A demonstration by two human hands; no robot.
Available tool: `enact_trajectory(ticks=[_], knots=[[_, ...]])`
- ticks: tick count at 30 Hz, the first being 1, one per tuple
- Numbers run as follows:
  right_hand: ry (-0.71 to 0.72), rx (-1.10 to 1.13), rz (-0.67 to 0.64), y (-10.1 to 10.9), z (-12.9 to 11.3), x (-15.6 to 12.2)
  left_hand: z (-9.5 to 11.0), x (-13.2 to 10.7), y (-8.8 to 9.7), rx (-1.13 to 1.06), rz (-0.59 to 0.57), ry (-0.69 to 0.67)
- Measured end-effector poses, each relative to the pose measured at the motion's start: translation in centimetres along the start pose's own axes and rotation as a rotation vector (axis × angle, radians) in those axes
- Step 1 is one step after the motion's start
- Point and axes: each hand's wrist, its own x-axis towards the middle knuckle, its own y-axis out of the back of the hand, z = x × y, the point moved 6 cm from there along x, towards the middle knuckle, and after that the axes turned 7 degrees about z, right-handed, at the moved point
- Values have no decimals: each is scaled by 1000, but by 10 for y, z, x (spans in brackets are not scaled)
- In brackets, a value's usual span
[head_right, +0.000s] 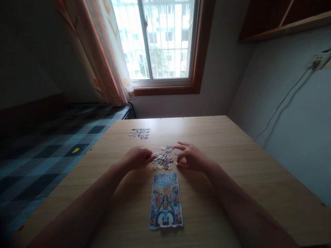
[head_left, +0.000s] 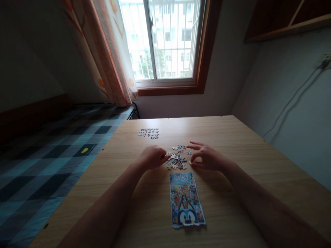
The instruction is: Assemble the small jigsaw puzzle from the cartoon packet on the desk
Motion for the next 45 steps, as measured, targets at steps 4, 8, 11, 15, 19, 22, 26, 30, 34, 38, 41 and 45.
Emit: enact_trajectory(ticks=[4,8,11,15,19,22,26,30,34,38,41,45], knots=[[2,-21,37,4,1,1,-4,-1,-1,-36,25,-12],[-13,11,35,8,0,0,-5,-1,-2,-63,24,0],[-40,3,-26,6,-1,-1,-7,-1,-3,-51,14,18],[-80,-58,-83,4,1,-2,-9,-1,-5,-47,-3,32],[-58,-73,-10,3,-1,0,-2,-1,-2,-74,14,1],[-14,-67,19,-3,-9,2,10,-2,4,-112,41,-35],[41,-68,-6,-16,-23,6,30,-2,8,-190,67,-108],[43,-67,-29,-20,-27,8,44,-3,6,-296,67,-196],[34,-55,-12,-16,-22,7,45,-2,-1,-343,20,-210],[44,-58,10,-13,-17,6,43,-1,-5,-350,-4,-202],[53,-72,27,-12,-14,6,44,0,-7,-324,-13,-201],[48,-56,98,-5,-11,7,42,1,-7,-283,-12,-181]])
